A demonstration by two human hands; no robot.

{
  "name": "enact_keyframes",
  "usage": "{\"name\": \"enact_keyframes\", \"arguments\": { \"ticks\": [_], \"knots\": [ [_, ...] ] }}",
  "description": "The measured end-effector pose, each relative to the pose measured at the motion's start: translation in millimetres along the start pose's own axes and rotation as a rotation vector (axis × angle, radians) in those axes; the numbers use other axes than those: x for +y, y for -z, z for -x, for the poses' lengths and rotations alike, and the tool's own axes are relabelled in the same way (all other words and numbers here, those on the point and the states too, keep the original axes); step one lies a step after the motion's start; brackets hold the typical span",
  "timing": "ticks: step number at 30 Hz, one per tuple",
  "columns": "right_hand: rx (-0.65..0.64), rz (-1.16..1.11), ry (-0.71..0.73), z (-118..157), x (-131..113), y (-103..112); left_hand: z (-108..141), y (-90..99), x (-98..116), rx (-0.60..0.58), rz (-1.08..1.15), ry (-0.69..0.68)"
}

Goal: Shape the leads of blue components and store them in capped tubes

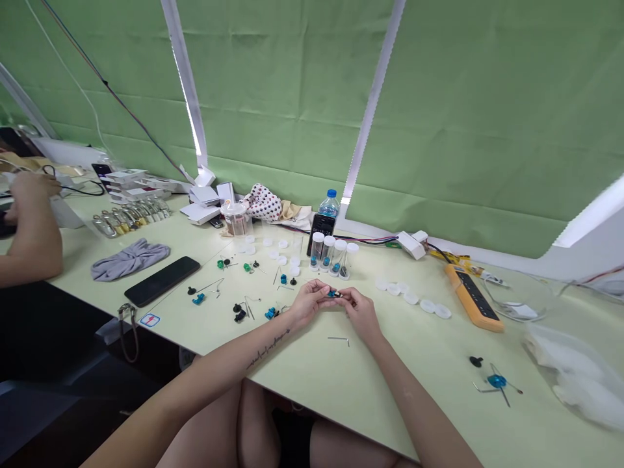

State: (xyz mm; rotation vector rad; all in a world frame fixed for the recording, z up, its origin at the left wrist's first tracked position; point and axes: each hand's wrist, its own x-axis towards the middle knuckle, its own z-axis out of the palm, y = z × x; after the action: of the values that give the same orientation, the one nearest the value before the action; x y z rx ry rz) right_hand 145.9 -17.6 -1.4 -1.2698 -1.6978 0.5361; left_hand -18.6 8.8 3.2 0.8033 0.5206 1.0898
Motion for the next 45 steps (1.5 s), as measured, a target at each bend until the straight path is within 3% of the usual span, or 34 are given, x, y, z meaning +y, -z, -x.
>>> {"name": "enact_keyframes", "arguments": {
  "ticks": [45],
  "knots": [
    [-0.025, -0.080, -0.047, 0.5, -0.6, -2.1, 9.4, -9.9, 11.7, 0.018, 0.009, -0.007]
  ]
}}
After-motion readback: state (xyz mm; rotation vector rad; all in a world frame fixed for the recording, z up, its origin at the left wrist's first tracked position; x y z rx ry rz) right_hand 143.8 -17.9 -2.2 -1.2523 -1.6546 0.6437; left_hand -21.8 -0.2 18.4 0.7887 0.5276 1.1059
